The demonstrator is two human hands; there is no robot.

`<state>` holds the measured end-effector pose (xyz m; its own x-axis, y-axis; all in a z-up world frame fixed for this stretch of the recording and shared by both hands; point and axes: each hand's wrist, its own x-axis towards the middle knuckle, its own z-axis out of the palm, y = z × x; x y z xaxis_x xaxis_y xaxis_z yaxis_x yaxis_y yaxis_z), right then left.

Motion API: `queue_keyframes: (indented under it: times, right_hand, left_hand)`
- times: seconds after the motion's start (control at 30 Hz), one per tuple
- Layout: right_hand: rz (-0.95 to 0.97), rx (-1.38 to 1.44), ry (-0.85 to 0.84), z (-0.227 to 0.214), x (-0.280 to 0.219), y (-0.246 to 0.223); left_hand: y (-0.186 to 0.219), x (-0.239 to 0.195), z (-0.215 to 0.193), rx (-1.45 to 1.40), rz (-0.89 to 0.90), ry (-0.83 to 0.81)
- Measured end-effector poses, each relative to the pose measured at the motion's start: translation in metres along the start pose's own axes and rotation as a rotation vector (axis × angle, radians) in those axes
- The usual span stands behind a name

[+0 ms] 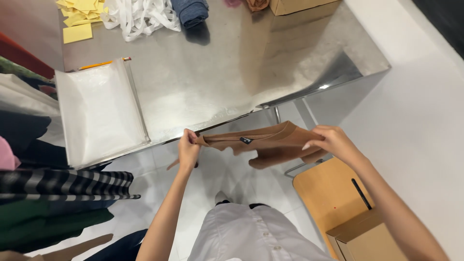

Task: The person takes a brown t-shirt from a hanger, folds it into a compact roll on a metal table, and places it with other folded items. They then take a pair of navy blue shorts, fold them neatly on the table, and place them on the stack.

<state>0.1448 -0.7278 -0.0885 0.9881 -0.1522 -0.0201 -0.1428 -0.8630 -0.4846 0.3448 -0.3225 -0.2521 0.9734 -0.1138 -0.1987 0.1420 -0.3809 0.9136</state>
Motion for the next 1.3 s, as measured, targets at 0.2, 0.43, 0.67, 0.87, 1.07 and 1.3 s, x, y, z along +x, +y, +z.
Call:
queue_keyframes:
  times: [0.2,0.43,0.67,0.87,1.07,1.3]
  right_hand:
    - [-0.114,-0.158,0.269,0.001,0.047,0.017]
    - [-0.035,0.323,0.607,0.023,0.112,0.077]
    - [-0.058,0.504,-0.170,-0.034,0.092,0.121]
    - [0.120,0.533,-0.682,-0.082,0.061,0.105]
    - [0.439,1.112,-0.075,0.006,0.046,0.064]
    - [0.289,0.996,-0.116,0.065,-0.037,-0.023]
  left_hand:
    - [0.008,0.007,-0.002,-0.054,0.078,0.263]
    - [0.055,-0.021,0.049,-0.414,-0.007,0.505]
    - [0.103,-0.063,-0.016,-0.101,-0.111,-0.017]
    - [0.188,-0.147,-0.036,0.005,-0.353,-0.497]
    - [0.170,-0.152,0.092,-0.743,-0.537,0.277]
    - [0.241,-0.221,0.202,-0.830,-0.382,0.054]
